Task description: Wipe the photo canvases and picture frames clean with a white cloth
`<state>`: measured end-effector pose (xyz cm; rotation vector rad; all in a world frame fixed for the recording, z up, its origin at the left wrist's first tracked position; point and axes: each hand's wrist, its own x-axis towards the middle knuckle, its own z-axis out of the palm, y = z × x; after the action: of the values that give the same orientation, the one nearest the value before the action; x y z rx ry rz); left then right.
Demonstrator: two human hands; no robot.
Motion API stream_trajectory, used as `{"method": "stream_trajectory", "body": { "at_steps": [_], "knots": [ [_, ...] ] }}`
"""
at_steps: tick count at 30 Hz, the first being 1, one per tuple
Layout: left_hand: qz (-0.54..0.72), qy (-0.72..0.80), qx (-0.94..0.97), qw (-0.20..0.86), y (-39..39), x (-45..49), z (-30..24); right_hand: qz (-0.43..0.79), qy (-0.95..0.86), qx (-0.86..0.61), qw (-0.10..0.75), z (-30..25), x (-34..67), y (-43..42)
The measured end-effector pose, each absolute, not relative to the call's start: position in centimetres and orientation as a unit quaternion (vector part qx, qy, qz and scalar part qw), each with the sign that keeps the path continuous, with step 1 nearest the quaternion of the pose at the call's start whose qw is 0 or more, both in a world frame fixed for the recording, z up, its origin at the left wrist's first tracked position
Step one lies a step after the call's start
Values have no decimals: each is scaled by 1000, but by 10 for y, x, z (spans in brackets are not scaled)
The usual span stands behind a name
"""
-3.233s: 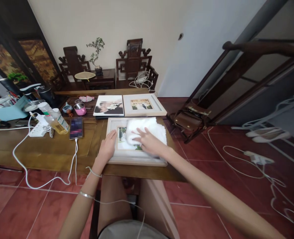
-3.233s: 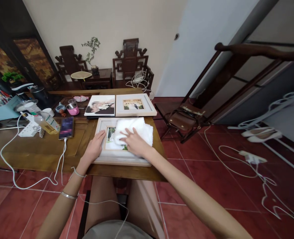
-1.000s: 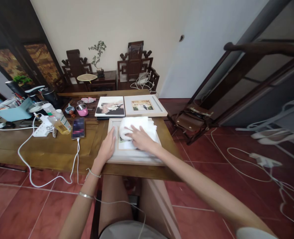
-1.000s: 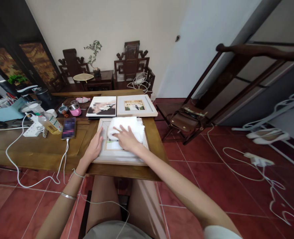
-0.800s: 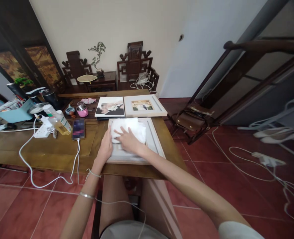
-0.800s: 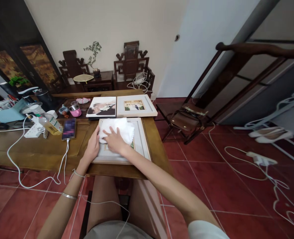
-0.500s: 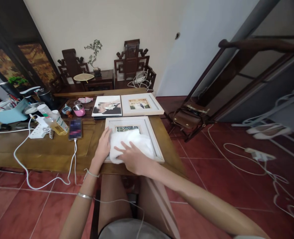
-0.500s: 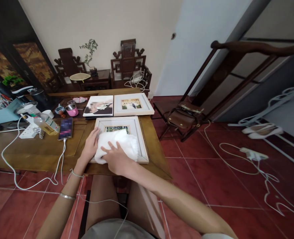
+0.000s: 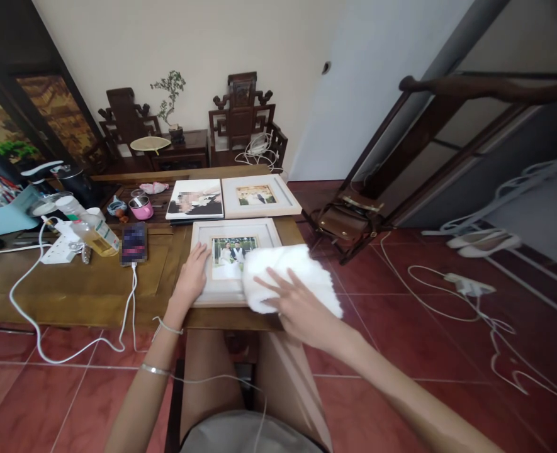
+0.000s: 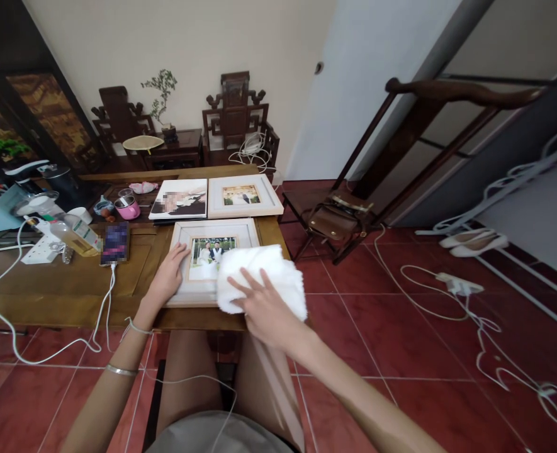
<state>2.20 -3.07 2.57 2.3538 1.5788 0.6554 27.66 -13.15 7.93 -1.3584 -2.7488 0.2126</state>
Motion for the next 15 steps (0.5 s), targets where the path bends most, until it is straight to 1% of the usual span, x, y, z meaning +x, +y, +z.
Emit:
{"method": "stream_trajectory", "body": {
  "at_steps": [3,5,9,15],
  "knots": [
    [239,533,804,111,-29,21,24,74,-922,-374,69,73,242,-132],
    [239,532,805,108,-28,20,23,73,-926,-360,87,70,225,-132],
    [222,541,806,95,-26,20,20,73,-916,-380,103,62,225,-136],
    [174,547,815,80,-29,23,22,70,-876,-461,123,49,281,-152]
  ]
}}
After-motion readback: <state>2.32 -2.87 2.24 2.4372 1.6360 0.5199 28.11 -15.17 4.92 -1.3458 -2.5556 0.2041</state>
